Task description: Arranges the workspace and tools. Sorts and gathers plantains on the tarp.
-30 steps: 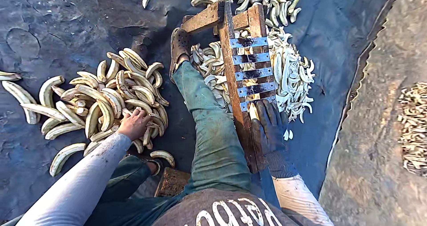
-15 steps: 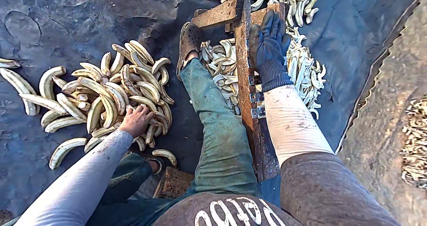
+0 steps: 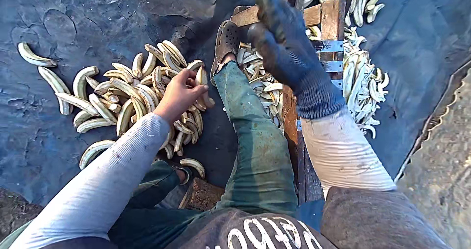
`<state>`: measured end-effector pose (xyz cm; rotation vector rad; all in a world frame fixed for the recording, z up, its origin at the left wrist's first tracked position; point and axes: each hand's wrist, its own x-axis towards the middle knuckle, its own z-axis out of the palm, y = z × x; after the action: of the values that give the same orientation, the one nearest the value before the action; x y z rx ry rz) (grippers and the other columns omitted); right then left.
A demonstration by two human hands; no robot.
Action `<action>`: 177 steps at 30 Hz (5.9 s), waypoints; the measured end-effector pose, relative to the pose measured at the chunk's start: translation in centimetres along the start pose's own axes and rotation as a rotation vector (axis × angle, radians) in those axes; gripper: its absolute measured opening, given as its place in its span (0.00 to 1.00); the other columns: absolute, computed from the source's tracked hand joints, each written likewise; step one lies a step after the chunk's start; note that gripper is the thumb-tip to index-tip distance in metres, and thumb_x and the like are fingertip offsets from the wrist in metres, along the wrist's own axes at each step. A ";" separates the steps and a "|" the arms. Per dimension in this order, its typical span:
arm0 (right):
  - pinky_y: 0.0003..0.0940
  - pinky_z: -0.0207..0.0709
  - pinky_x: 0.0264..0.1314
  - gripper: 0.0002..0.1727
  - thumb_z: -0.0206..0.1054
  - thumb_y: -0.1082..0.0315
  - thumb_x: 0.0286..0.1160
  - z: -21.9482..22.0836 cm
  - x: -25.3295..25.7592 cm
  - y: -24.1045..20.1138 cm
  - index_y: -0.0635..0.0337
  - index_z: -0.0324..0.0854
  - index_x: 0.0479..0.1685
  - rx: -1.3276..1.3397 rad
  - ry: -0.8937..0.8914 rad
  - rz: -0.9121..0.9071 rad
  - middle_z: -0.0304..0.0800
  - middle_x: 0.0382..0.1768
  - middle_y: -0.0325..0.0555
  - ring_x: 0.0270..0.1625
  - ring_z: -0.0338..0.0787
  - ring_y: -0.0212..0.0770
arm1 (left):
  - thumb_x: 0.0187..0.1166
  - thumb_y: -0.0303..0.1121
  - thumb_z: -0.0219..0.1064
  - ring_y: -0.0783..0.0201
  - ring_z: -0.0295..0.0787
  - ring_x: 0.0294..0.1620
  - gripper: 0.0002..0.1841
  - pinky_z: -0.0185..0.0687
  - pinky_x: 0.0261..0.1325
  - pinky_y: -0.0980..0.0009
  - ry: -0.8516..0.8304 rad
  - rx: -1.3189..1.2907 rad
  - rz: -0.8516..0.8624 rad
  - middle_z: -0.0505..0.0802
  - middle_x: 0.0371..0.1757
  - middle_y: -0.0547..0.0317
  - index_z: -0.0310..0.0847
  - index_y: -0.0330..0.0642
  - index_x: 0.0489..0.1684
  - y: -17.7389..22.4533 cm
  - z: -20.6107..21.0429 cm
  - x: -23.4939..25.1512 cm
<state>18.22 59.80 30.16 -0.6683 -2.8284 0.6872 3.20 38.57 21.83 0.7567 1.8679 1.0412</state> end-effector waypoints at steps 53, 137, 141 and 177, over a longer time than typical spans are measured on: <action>0.36 0.44 0.95 0.31 0.40 0.65 0.93 -3.0 3.7 12.4 0.70 0.50 0.91 -0.104 0.349 0.482 0.55 0.91 0.60 0.94 0.54 0.43 | 0.80 0.35 0.70 0.42 0.76 0.76 0.17 0.69 0.72 0.38 -0.531 1.091 -0.041 0.88 0.67 0.48 0.87 0.49 0.66 -12.2 3.9 0.9; 0.35 0.64 0.89 0.32 0.44 0.54 0.91 4.2 -1.2 1.9 0.62 0.63 0.88 0.668 -0.124 0.000 0.69 0.86 0.48 0.86 0.70 0.35 | 0.82 0.31 0.66 0.67 0.94 0.50 0.11 0.87 0.61 0.61 0.063 0.205 0.110 0.97 0.48 0.59 0.93 0.45 0.54 0.9 -3.8 5.1; 0.36 0.79 0.73 0.33 0.53 0.60 0.84 4.7 -3.6 -0.1 0.58 0.57 0.90 0.989 -0.355 0.189 0.79 0.75 0.49 0.70 0.84 0.38 | 0.83 0.22 0.63 0.70 0.95 0.44 0.09 0.91 0.49 0.72 -0.040 -0.400 0.102 0.96 0.43 0.62 0.89 0.39 0.52 5.8 -0.6 2.1; 0.76 0.20 0.88 0.38 0.29 0.42 0.92 -0.1 1.2 11.2 0.46 0.31 0.98 -0.364 0.098 0.648 0.27 0.97 0.45 0.98 0.26 0.53 | 0.81 0.39 0.72 0.35 0.78 0.75 0.12 0.69 0.69 0.28 -0.255 1.031 -0.071 0.91 0.64 0.45 0.92 0.49 0.57 -11.0 -4.1 4.5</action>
<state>21.45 69.31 25.10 -1.6634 -2.6470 0.1858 -3.63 35.51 11.69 1.2977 2.1182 -0.1566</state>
